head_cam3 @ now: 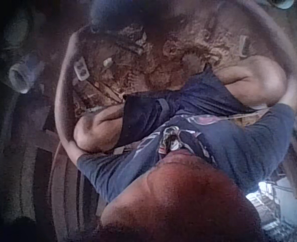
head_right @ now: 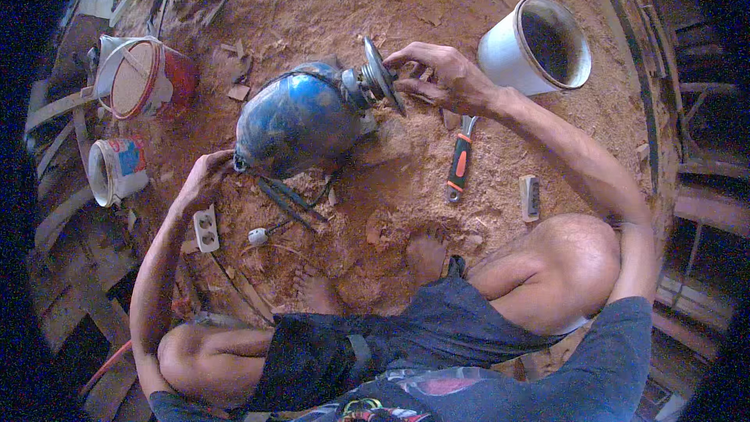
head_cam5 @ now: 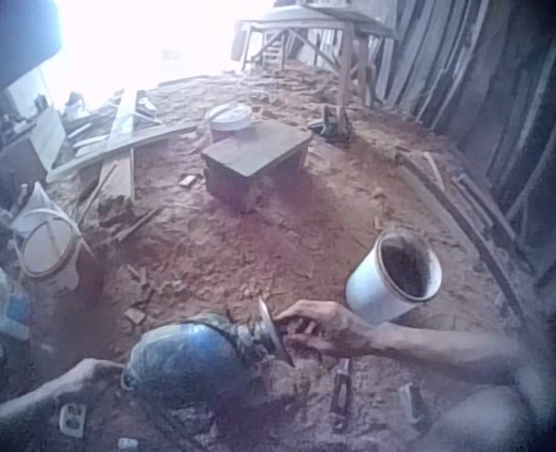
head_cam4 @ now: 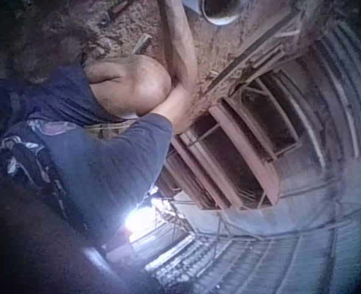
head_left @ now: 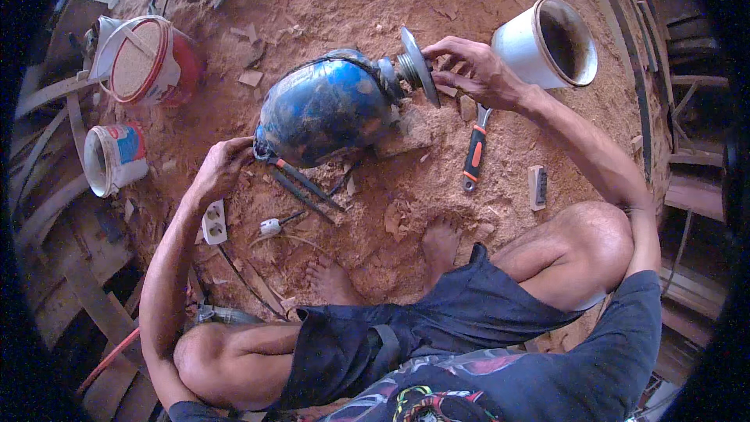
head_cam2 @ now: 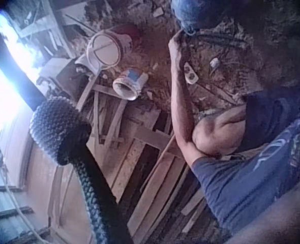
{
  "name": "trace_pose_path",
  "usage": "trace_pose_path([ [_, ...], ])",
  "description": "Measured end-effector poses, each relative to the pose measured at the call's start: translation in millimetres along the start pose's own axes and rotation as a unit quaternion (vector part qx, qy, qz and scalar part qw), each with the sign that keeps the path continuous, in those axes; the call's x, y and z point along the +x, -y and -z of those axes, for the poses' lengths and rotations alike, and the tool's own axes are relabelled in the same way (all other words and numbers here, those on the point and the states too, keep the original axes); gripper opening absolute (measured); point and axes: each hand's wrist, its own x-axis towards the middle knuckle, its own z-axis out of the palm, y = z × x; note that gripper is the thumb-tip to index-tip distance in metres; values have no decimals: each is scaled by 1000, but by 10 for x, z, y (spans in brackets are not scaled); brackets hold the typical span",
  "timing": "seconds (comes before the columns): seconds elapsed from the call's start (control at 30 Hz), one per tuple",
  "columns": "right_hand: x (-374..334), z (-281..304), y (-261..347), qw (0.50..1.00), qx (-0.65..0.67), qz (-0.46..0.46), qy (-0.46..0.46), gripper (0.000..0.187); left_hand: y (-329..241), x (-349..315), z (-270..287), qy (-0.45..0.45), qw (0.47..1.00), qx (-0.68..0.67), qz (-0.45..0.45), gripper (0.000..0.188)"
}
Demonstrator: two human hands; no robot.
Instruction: The person sits on the floor and uses a wrench to tighten a nut on a blue electric tool, likely a sander or grinder. They repeatedly adjust the tool and the wrench to secure the attachment.
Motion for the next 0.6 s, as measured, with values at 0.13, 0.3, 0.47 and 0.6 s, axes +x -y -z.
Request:
trace_pose_path([
  [0.13,7,-25,-8,1000,-17,2,-12,31,155,23,-15,24,996,-89,7,32],
  [0.3,-11,-59,-50,1000,5,-13,-20,31,281,19,-58,69,965,-247,57,40],
  [0.47,-10,-86,-91,998,-31,29,-38,32,323,12,-70,80,959,-268,46,42],
  [0.6,-13,-84,-90,997,-40,43,-41,32,363,28,-53,84,962,-254,51,40],
])
